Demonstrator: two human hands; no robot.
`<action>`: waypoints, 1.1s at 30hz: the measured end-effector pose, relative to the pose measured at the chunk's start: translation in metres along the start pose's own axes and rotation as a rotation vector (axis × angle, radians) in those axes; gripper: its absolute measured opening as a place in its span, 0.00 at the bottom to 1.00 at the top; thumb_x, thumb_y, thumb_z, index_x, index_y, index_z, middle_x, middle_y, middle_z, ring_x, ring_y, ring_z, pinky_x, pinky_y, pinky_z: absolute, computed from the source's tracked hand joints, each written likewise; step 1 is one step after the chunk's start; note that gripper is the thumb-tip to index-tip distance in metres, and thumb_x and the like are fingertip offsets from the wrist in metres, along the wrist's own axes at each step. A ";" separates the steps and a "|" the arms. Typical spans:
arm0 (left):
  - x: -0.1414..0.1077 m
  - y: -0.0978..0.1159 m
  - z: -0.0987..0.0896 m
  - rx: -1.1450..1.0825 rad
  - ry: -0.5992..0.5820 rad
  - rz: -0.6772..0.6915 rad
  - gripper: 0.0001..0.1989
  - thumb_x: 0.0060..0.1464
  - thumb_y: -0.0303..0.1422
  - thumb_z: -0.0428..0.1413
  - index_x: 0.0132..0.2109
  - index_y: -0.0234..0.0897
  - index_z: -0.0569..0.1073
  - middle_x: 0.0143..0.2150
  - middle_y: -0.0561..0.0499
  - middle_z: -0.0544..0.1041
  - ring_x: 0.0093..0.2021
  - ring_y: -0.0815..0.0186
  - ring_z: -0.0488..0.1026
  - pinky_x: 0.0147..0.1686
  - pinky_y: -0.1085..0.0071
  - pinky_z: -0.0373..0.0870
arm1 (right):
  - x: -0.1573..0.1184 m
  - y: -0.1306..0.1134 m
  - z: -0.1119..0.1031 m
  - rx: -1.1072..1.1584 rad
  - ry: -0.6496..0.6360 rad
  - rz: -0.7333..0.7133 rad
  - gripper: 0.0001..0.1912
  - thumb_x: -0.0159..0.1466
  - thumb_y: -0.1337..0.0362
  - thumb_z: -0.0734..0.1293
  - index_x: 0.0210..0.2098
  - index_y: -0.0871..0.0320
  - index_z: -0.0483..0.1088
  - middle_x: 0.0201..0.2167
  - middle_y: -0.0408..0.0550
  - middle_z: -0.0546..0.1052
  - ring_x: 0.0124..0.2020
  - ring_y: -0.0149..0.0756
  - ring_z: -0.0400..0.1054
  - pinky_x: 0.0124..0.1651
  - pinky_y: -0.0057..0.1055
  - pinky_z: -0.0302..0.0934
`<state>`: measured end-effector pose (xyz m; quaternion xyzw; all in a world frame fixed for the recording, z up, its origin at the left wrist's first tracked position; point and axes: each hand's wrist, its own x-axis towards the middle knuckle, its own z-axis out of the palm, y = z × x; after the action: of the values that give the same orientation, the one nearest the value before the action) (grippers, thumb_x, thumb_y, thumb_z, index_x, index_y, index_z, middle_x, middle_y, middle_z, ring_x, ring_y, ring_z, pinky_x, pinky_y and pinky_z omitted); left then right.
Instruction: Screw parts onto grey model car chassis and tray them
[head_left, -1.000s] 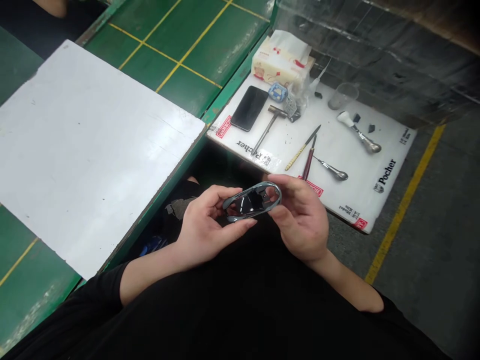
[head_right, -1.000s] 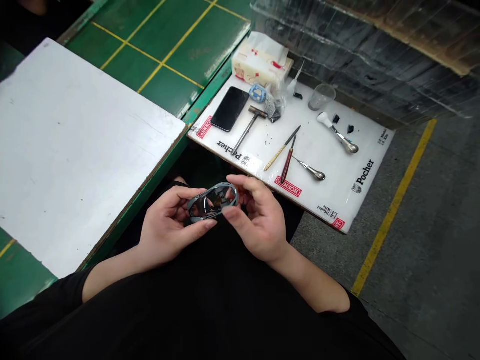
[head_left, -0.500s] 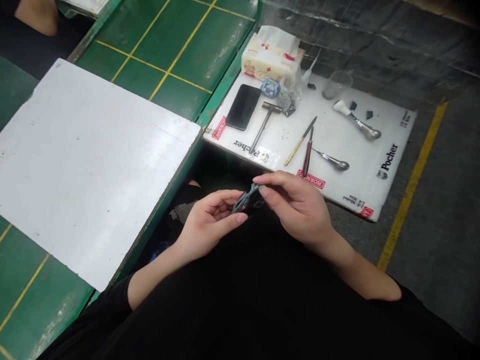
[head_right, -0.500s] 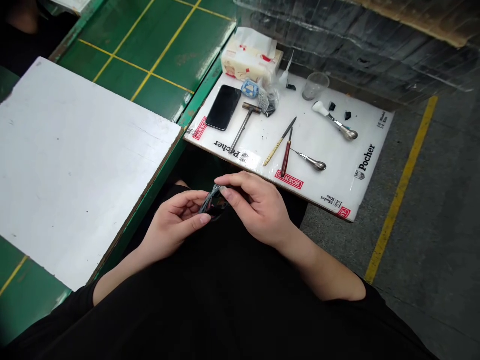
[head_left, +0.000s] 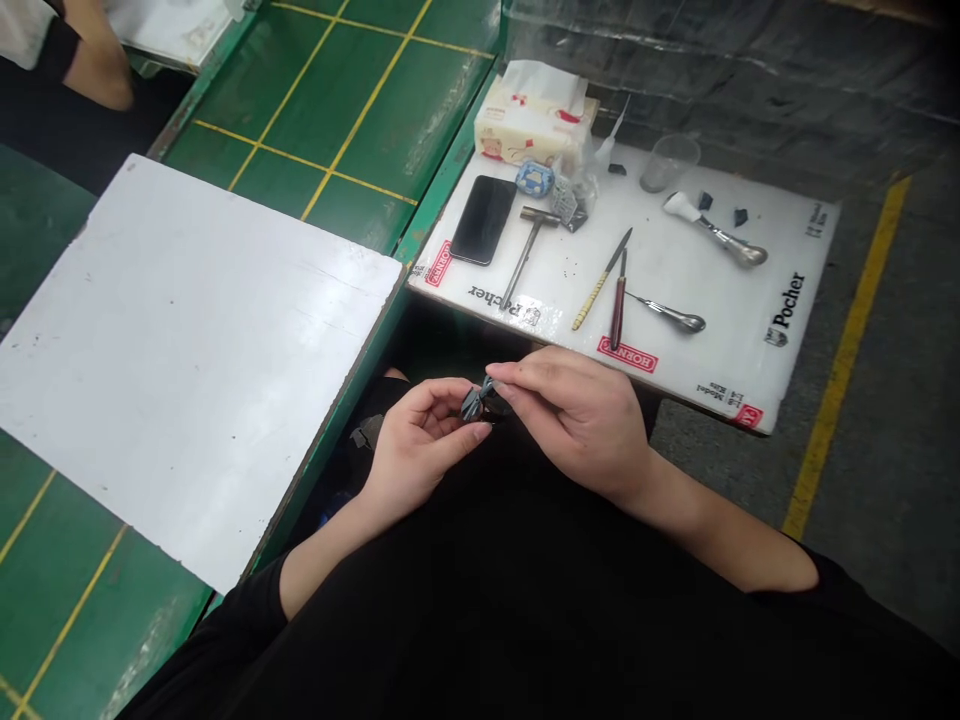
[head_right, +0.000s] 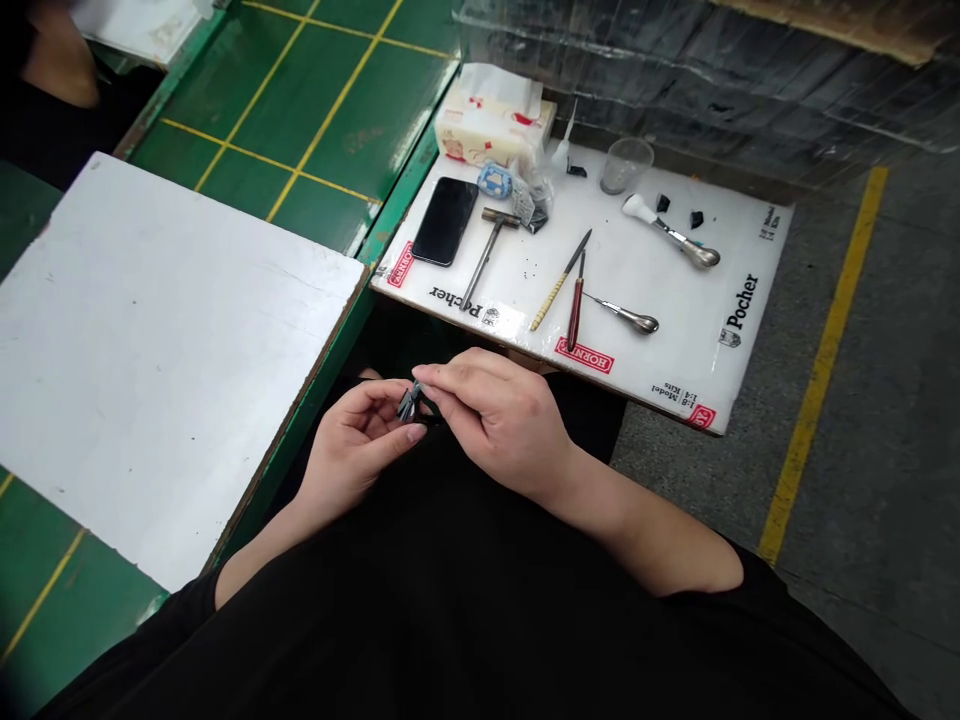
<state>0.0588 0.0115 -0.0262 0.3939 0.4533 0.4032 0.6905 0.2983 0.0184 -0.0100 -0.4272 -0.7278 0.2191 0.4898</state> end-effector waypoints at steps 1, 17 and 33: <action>0.000 0.000 -0.001 -0.017 -0.009 0.003 0.23 0.57 0.33 0.88 0.54 0.40 0.91 0.57 0.45 0.92 0.58 0.57 0.90 0.63 0.60 0.92 | 0.000 0.000 0.002 0.004 -0.002 -0.032 0.18 0.83 0.74 0.76 0.64 0.49 0.92 0.49 0.49 0.95 0.47 0.43 0.92 0.52 0.40 0.90; 0.001 0.007 -0.007 -0.125 -0.097 -0.151 0.28 0.67 0.49 0.83 0.62 0.38 0.86 0.47 0.46 0.91 0.42 0.61 0.87 0.43 0.67 0.84 | 0.003 0.005 -0.001 0.327 -0.029 0.461 0.07 0.82 0.61 0.80 0.56 0.51 0.93 0.45 0.49 0.93 0.41 0.42 0.88 0.48 0.42 0.87; 0.008 0.012 0.008 -0.290 -0.108 -0.392 0.21 0.66 0.40 0.82 0.56 0.36 0.85 0.40 0.47 0.90 0.36 0.61 0.87 0.39 0.68 0.83 | 0.001 0.020 0.008 0.769 -0.039 1.006 0.20 0.66 0.49 0.92 0.48 0.54 0.94 0.38 0.49 0.90 0.33 0.36 0.79 0.31 0.29 0.69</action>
<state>0.0663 0.0212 -0.0157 0.2162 0.4210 0.3006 0.8281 0.2990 0.0308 -0.0276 -0.5064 -0.3162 0.6760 0.4320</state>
